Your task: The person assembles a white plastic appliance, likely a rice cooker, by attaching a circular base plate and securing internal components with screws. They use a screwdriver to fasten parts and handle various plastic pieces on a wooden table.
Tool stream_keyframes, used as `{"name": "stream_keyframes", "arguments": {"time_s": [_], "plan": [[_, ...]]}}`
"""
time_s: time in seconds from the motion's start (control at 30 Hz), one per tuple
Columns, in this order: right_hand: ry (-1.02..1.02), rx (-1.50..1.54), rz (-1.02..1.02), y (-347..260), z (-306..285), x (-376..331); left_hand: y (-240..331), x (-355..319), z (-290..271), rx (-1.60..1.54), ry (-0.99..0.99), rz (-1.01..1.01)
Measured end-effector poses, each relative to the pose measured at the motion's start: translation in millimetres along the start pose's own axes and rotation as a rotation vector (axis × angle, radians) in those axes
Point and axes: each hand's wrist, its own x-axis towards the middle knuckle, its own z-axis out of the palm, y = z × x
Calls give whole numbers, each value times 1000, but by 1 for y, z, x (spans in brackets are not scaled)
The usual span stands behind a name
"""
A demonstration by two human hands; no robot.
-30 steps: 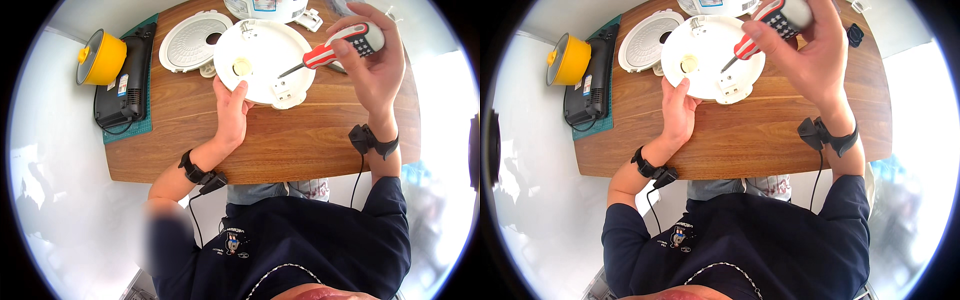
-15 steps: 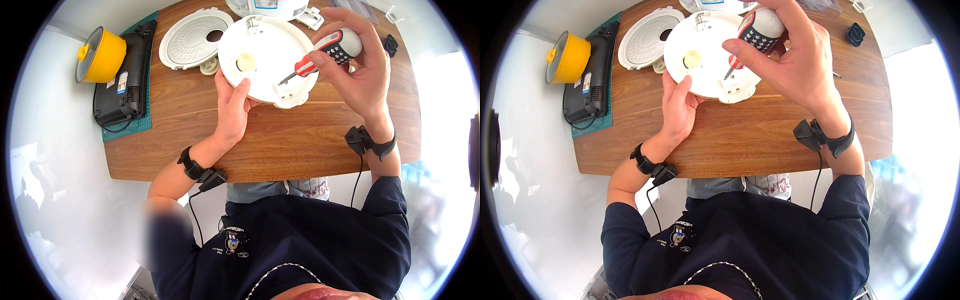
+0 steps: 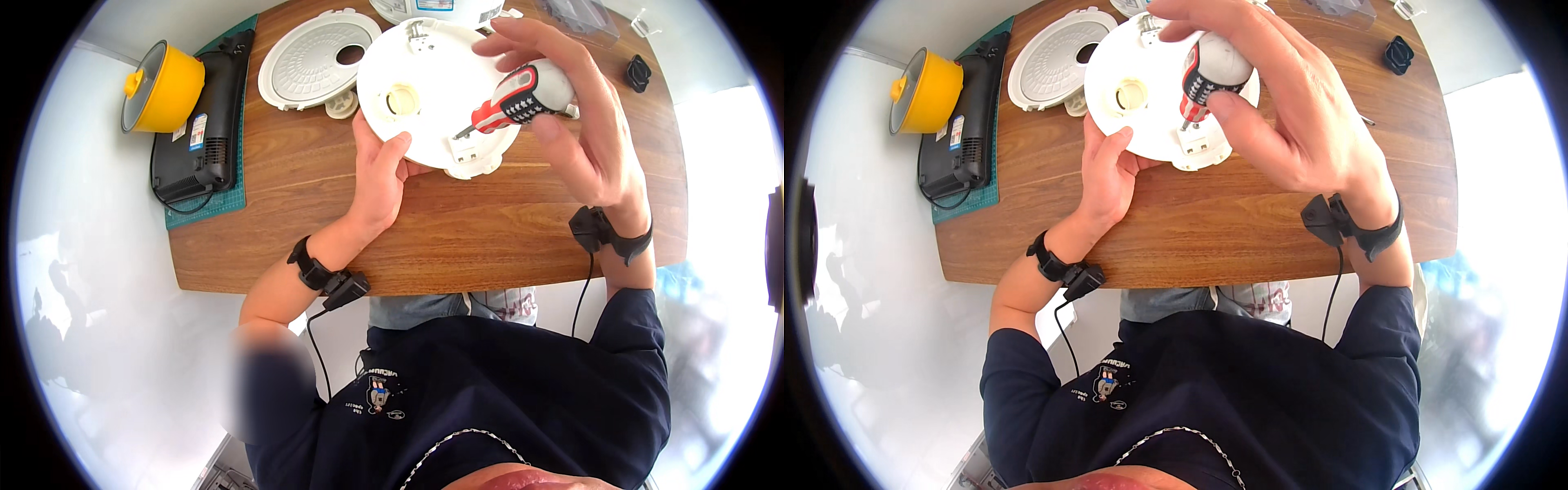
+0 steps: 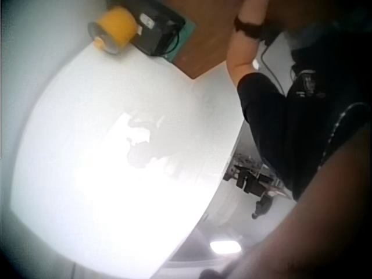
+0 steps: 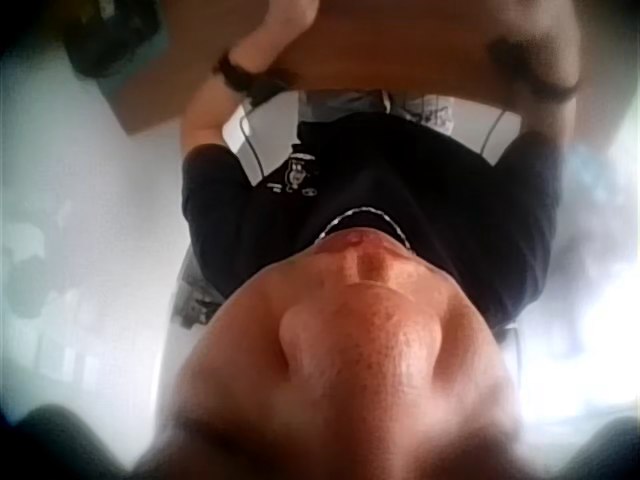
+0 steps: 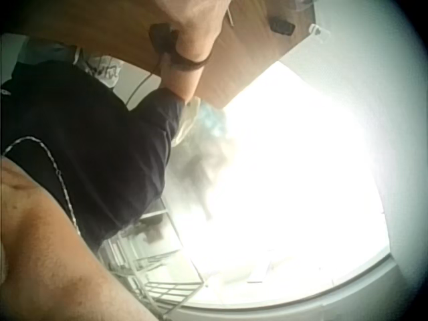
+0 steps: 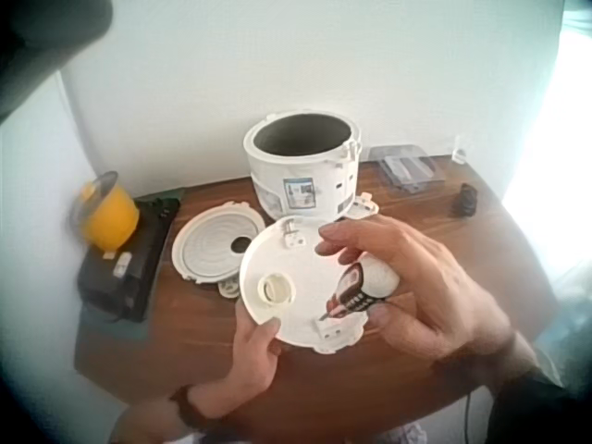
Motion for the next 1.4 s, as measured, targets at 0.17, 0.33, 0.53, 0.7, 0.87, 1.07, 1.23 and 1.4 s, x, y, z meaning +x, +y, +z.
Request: {"name": "stream_keyframes", "arguments": {"time_s": [0.17, 0.33, 0.53, 0.7, 0.87, 1.07, 1.23, 1.4], "plan": [[-37, -9, 11, 0, 6, -3, 0, 0, 0, -28, -11, -20], [-76, -262, -182, 9, -1, -6, 0, 0, 1, -38, -25, -24], [-39, -209, -119, -5, 0, 4, -1, 0, 2, -45, 15, -16], [-47, -349, -19, -6, -5, -7, -1, 1, 1, -29, -1, -16], [32, -157, -17, -10, 5, 1, -1, 1, 0, -31, 5, -23], [-11, -330, -54, -11, -1, 1, 1, 1, 3, -24, -5, -18], [8, -216, -2, -7, 6, -4, 0, 2, 3, -48, -19, -10], [111, -262, -83, -6, 9, 3, 0, 1, 1, -31, -27, -18]]}}
